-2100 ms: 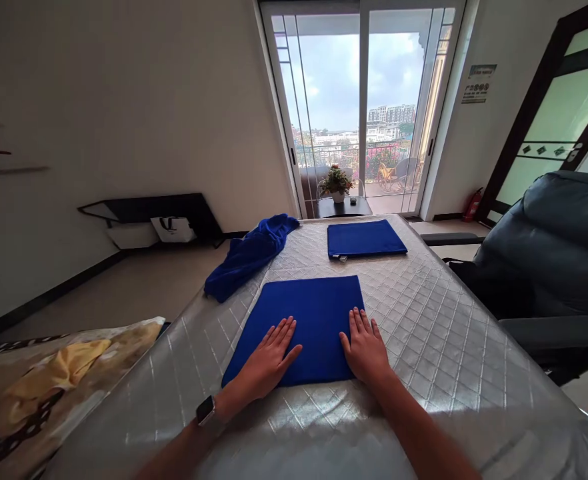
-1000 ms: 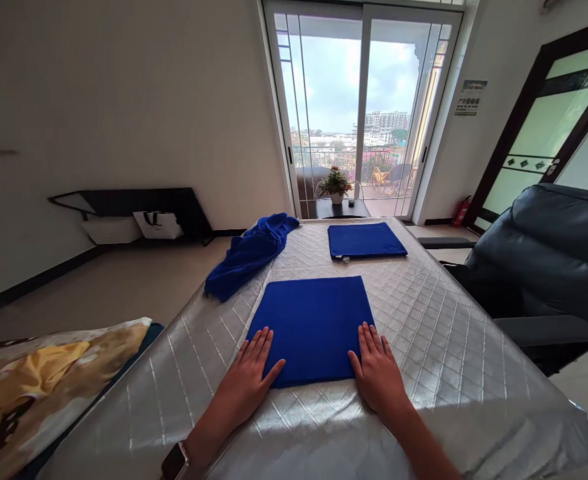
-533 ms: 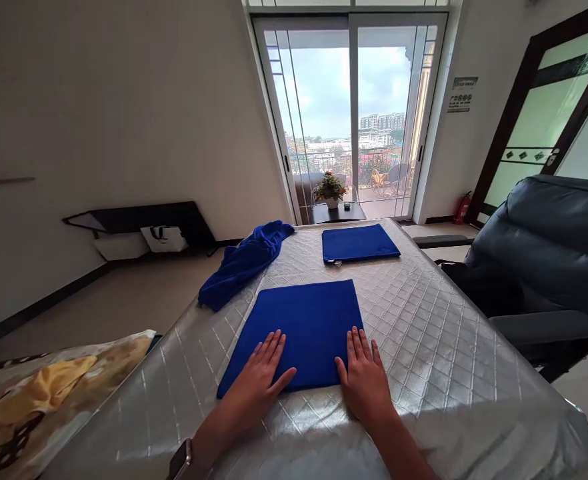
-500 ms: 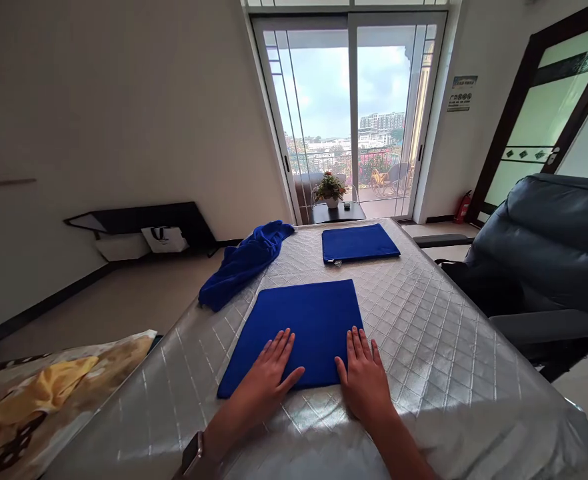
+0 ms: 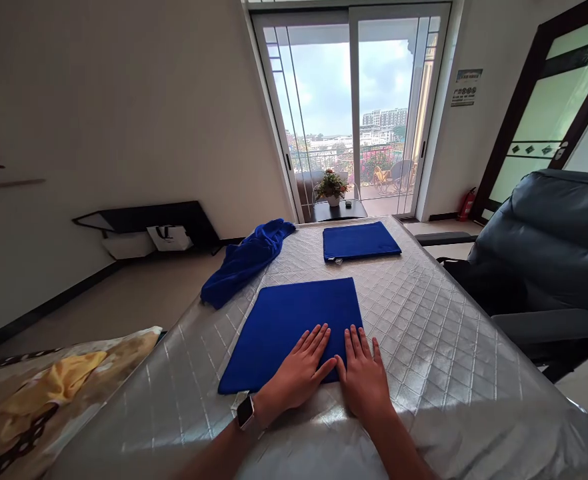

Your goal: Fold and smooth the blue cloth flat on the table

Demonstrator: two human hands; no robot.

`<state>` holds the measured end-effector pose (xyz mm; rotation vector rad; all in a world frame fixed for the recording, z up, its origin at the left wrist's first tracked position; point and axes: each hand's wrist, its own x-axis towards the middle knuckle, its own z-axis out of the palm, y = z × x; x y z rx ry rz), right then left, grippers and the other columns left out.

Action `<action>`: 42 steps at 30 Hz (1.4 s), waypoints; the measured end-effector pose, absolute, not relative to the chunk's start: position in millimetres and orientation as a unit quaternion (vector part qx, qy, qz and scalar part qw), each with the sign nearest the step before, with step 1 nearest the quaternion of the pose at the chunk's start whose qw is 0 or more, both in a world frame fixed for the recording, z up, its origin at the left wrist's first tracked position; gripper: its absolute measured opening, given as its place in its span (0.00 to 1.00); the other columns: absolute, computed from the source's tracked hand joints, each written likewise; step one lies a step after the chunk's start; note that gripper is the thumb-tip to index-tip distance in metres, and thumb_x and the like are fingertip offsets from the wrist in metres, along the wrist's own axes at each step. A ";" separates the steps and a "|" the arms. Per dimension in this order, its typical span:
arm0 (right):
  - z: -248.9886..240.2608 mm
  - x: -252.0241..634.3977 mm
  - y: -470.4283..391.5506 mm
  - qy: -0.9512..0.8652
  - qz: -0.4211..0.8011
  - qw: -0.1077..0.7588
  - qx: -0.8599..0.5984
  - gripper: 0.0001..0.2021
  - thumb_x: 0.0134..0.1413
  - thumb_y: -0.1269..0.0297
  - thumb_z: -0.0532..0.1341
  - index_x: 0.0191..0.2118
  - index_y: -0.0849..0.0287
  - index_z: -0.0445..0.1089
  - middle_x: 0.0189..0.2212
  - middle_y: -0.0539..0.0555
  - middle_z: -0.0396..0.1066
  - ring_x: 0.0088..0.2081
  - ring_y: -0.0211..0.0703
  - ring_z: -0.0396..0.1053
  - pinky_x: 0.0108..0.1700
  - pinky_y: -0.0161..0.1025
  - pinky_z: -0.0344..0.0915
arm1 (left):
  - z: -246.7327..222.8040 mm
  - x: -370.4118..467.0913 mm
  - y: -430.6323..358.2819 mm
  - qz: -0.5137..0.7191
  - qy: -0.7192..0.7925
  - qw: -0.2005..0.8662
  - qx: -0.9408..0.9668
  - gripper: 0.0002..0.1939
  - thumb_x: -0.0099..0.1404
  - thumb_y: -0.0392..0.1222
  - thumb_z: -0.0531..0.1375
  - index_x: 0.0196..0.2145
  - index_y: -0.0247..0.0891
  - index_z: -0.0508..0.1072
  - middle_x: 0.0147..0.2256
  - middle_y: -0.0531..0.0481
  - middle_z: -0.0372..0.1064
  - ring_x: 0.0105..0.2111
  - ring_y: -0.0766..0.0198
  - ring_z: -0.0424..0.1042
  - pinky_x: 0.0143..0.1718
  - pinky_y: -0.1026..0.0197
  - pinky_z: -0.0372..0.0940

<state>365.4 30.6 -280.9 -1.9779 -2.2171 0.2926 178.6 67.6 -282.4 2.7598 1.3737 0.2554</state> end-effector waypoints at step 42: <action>-263.4 357.6 137.4 -0.745 0.082 0.038 -0.661 0.34 0.72 0.51 0.37 0.75 0.66 0.41 0.75 0.58 0.36 0.75 0.46 0.33 0.73 0.51 0.34 | -320.2 48.1 36.0 0.153 0.619 -0.019 0.770 0.41 0.74 0.63 0.46 0.74 0.39 0.38 0.72 0.41 0.46 0.71 0.49 0.50 0.70 0.41 0.52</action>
